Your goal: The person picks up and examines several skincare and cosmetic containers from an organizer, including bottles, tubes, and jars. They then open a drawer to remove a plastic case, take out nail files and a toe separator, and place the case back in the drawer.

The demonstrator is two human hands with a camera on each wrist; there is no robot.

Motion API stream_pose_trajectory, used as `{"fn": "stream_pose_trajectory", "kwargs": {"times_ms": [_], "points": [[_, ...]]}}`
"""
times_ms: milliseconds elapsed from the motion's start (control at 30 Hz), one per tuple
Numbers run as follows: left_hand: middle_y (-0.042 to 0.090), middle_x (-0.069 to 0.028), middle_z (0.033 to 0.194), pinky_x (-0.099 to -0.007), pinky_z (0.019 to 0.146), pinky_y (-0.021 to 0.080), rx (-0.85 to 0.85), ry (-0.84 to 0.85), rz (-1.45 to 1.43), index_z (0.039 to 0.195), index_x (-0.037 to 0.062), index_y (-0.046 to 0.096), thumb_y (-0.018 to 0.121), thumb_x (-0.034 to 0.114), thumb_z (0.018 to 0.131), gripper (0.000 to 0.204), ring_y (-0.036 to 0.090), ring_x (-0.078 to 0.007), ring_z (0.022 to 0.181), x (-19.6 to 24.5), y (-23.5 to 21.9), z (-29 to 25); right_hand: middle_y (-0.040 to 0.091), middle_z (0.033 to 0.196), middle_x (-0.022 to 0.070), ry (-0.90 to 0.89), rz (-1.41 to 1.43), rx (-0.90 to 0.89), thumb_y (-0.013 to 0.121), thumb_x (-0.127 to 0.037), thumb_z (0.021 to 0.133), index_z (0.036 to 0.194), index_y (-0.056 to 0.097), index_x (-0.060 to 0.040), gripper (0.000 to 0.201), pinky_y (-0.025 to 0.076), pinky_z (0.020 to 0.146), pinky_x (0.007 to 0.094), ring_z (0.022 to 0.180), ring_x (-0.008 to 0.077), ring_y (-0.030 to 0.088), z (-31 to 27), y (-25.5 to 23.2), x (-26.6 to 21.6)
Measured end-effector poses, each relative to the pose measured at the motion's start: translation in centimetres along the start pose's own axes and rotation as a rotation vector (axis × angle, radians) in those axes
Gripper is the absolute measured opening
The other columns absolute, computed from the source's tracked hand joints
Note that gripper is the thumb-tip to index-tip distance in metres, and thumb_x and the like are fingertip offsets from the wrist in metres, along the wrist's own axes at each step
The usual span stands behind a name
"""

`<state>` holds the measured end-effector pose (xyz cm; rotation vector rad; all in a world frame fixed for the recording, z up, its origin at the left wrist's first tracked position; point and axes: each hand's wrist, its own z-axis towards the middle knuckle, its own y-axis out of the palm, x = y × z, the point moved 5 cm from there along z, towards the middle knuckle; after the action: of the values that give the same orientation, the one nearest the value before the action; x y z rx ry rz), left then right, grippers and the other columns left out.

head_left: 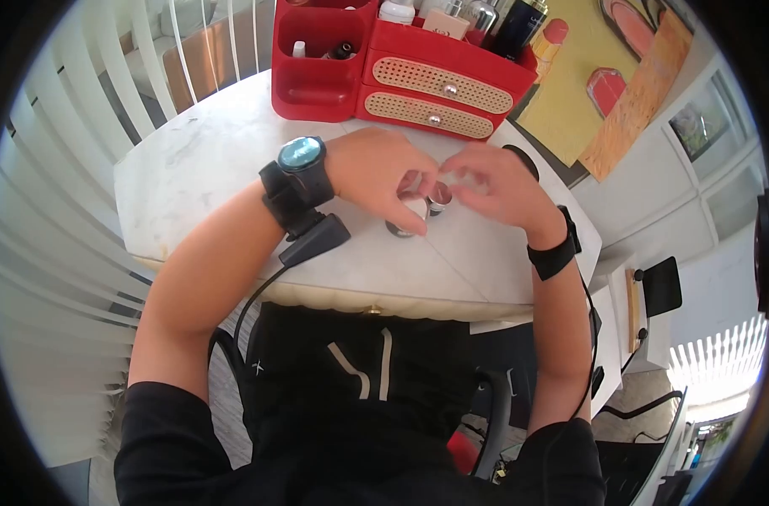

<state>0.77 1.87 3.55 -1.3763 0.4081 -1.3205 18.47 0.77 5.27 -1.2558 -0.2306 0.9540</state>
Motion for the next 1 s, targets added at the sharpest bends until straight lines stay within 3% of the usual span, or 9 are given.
{"fn": "stream_pose_trajectory", "kwargs": {"times_ms": [67, 267, 333, 400, 500, 533, 633, 833, 1000], "points": [[0.057, -0.0001, 0.061, -0.0324, 0.052, 0.04, 0.031, -0.02, 0.004, 0.085, 0.0119, 0.065, 0.087, 0.044, 0.067, 0.043, 0.056, -0.0176, 0.056, -0.6, -0.2, 0.0, 0.061, 0.075, 0.0042, -0.023, 0.144, -0.247, 0.076, -0.019, 0.078, 0.097, 0.07, -0.0071, 0.023, 0.046, 0.061, 0.0301, 0.068, 0.0182, 0.057, 0.8, 1.4, -0.5], [0.058, -0.0003, 0.066, -0.0315, 0.056, 0.041, 0.107, -0.043, -0.001, 0.091, 0.0114, 0.064, 0.083, 0.047, 0.072, 0.044, 0.057, -0.0164, 0.06, -1.5, -0.7, -0.1, 0.056, 0.065, -0.001, 0.173, 0.174, -0.288, 0.074, -0.014, 0.077, 0.091, 0.069, -0.0066, 0.017, 0.043, 0.058, 0.0255, 0.062, 0.0082, 0.052, 1.5, 1.0, 1.4], [0.06, -0.0017, 0.07, -0.0322, 0.059, 0.044, 0.187, -0.039, -0.053, 0.096, 0.0113, 0.065, 0.077, 0.052, 0.077, 0.047, 0.059, -0.0184, 0.063, -2.0, -0.6, 0.0, 0.055, 0.065, -0.0015, 0.182, 0.18, -0.16, 0.073, -0.013, 0.076, 0.089, 0.068, -0.0066, 0.015, 0.043, 0.058, 0.0249, 0.062, 0.0064, 0.052, 1.9, -0.4, 1.7], [0.059, -0.0026, 0.074, -0.0315, 0.061, 0.044, 0.408, -0.046, -0.102, 0.105, 0.0104, 0.062, 0.074, 0.052, 0.081, 0.049, 0.059, -0.0181, 0.067, -2.7, -1.1, 0.2, 0.055, 0.068, -0.0036, 0.145, 0.17, -0.055, 0.073, -0.011, 0.08, 0.094, 0.067, -0.0045, 0.016, 0.042, 0.059, 0.0217, 0.064, 0.0037, 0.051, 3.0, -2.3, 2.1], [0.059, -0.005, 0.078, -0.0319, 0.064, 0.045, 0.579, -0.107, -0.181, 0.114, 0.0088, 0.057, 0.069, 0.05, 0.088, 0.05, 0.059, -0.019, 0.071, -3.3, -1.0, 0.2, 0.058, 0.075, -0.0047, 0.09, 0.627, 0.211, 0.068, -0.007, 0.088, 0.102, 0.064, -0.0019, 0.016, 0.042, 0.062, 0.0193, 0.069, 0.0026, 0.052, 4.5, -2.4, 1.6], [0.059, -0.006, 0.08, -0.0324, 0.065, 0.045, 0.61, -0.136, -0.206, 0.116, 0.0083, 0.055, 0.067, 0.049, 0.09, 0.05, 0.059, -0.0196, 0.072, -3.5, -1.0, 0.2, 0.06, 0.084, -0.004, 0.052, 0.656, 0.181, 0.063, -0.004, 0.094, 0.11, 0.059, -0.0004, 0.017, 0.043, 0.067, 0.018, 0.076, 0.0024, 0.054, 4.9, -2.3, 1.8], [0.06, -0.0091, 0.079, -0.0348, 0.066, 0.046, 0.564, -0.113, -0.3, 0.119, 0.0065, 0.053, 0.062, 0.048, 0.094, 0.049, 0.058, -0.0225, 0.072, -4.2, -0.3, 0.5, 0.06, 0.086, -0.0031, 0.087, 0.904, 0.254, 0.061, -0.003, 0.095, 0.111, 0.058, -0.0012, 0.017, 0.043, 0.069, 0.0182, 0.078, 0.0022, 0.053, 5.2, 0.2, 0.4], [0.06, -0.0127, 0.079, -0.0372, 0.068, 0.045, 0.592, -0.065, -0.461, 0.112, -0.0001, 0.055, 0.046, 0.043, 0.103, 0.045, 0.058, -0.0267, 0.073, -4.6, 0.6, 0.3, 0.058, 0.086, -0.0034, -0.041, 0.827, 0.291, 0.059, -0.003, 0.097, 0.114, 0.057, -0.0013, 0.017, 0.041, 0.068, 0.0193, 0.077, 0.0033, 0.051, 4.0, 2.6, 1.1], [0.049, -0.0034, 0.073, -0.0317, 0.063, 0.037, 0.511, -0.199, -0.541, 0.095, 0.0027, 0.053, 0.033, 0.046, 0.106, 0.049, 0.044, -0.0157, 0.066, -5.0, 1.1, 0.2, 0.058, 0.086, -0.0037, -0.005, 0.824, 0.355, 0.061, -0.004, 0.096, 0.116, 0.057, -0.0013, 0.02, 0.042, 0.069, 0.0196, 0.077, 0.0034, 0.051, 3.9, 3.7, 0.9]]}}
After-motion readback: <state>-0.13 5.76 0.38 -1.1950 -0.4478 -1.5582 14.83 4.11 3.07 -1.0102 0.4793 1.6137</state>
